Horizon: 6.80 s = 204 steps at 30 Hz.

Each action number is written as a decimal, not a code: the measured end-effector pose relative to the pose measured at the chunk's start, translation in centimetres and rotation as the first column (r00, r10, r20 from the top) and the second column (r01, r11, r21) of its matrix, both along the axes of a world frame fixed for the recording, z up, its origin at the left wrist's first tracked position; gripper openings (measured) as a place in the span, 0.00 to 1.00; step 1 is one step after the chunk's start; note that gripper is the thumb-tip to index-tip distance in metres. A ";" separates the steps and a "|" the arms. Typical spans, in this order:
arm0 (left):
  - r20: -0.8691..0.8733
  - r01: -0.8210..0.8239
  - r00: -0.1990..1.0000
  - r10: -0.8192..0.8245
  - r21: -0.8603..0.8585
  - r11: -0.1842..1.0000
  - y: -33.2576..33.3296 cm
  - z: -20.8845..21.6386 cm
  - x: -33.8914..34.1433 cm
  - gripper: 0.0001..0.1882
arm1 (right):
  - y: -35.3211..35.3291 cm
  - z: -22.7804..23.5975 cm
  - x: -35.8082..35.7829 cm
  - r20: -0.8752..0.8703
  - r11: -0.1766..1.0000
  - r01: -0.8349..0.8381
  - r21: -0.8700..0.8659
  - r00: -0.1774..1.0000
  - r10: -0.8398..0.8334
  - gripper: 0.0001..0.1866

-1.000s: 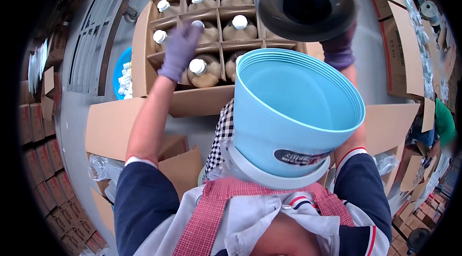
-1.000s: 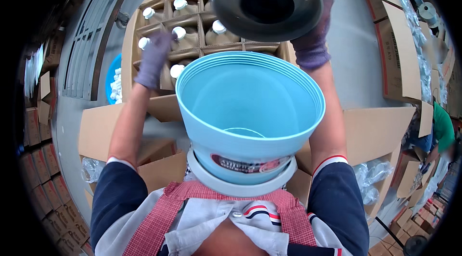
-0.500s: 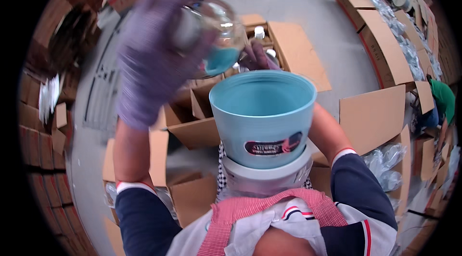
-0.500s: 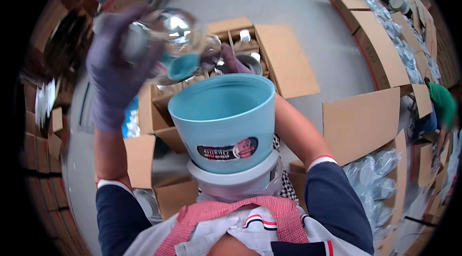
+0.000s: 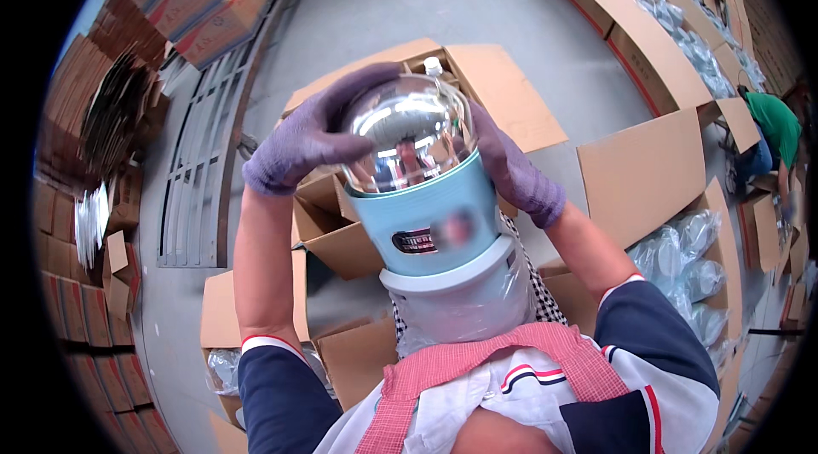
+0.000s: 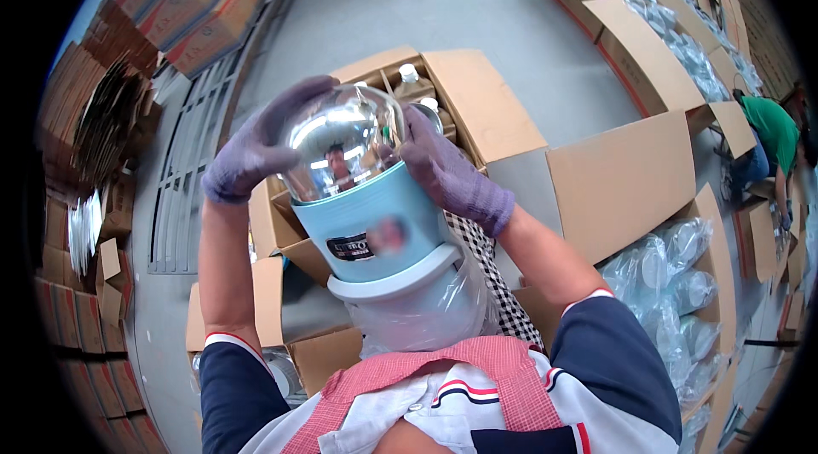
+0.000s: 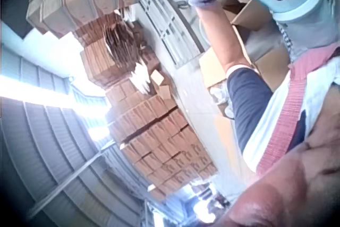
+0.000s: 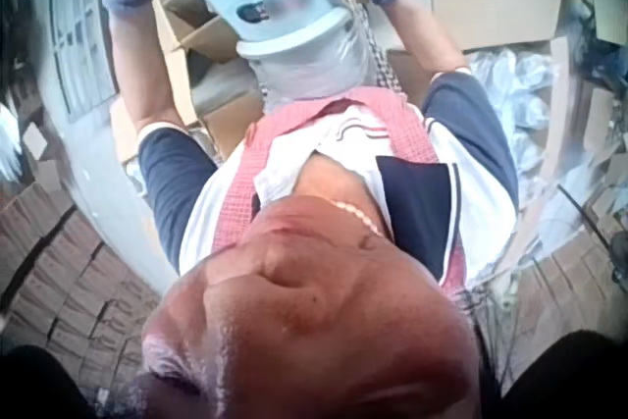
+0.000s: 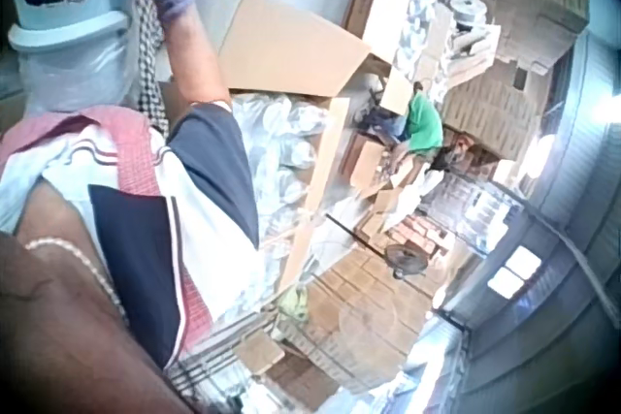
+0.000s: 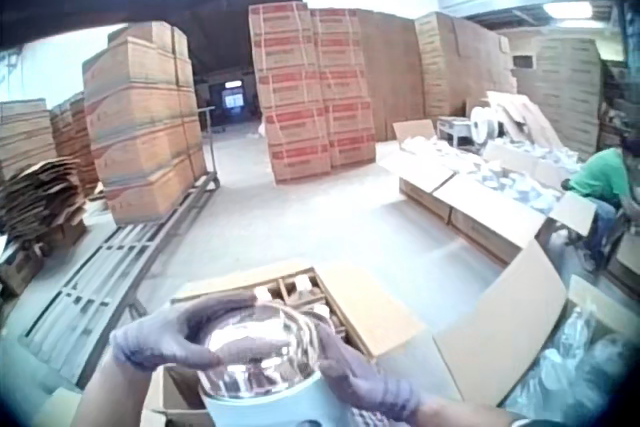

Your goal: The person sits on the floor and packs cylindrical containers into a cardboard box. They remove containers from plastic bags, place them into a cardboard insert, and then place the insert into the box. The person also handles a blue basin with small white items and places it into the box.

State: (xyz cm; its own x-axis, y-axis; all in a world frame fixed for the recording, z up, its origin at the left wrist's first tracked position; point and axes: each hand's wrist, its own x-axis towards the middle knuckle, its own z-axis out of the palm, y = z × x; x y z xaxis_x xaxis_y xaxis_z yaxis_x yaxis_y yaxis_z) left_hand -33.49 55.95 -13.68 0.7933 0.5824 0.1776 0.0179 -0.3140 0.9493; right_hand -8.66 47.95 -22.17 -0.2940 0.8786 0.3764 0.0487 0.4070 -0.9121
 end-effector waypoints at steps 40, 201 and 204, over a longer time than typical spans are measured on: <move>0.155 -0.234 0.969 0.190 0.355 0.905 -3.7 -4.4 4.5 0.26 | 3.0 -1.3 2.2 -0.280 0.985 0.019 0.170 0.960 0.029 0.30; 0.208 -0.700 0.467 0.859 0.680 0.216 -32.5 -13.1 -8.1 0.20 | 1.1 -3.7 -17.8 -0.256 0.888 -0.345 -0.304 0.928 0.273 0.23; 0.283 -0.766 0.462 0.841 0.605 0.218 -24.2 -11.8 -10.8 0.20 | 4.8 1.2 -9.8 -0.155 0.969 -0.184 -0.165 0.975 0.158 0.23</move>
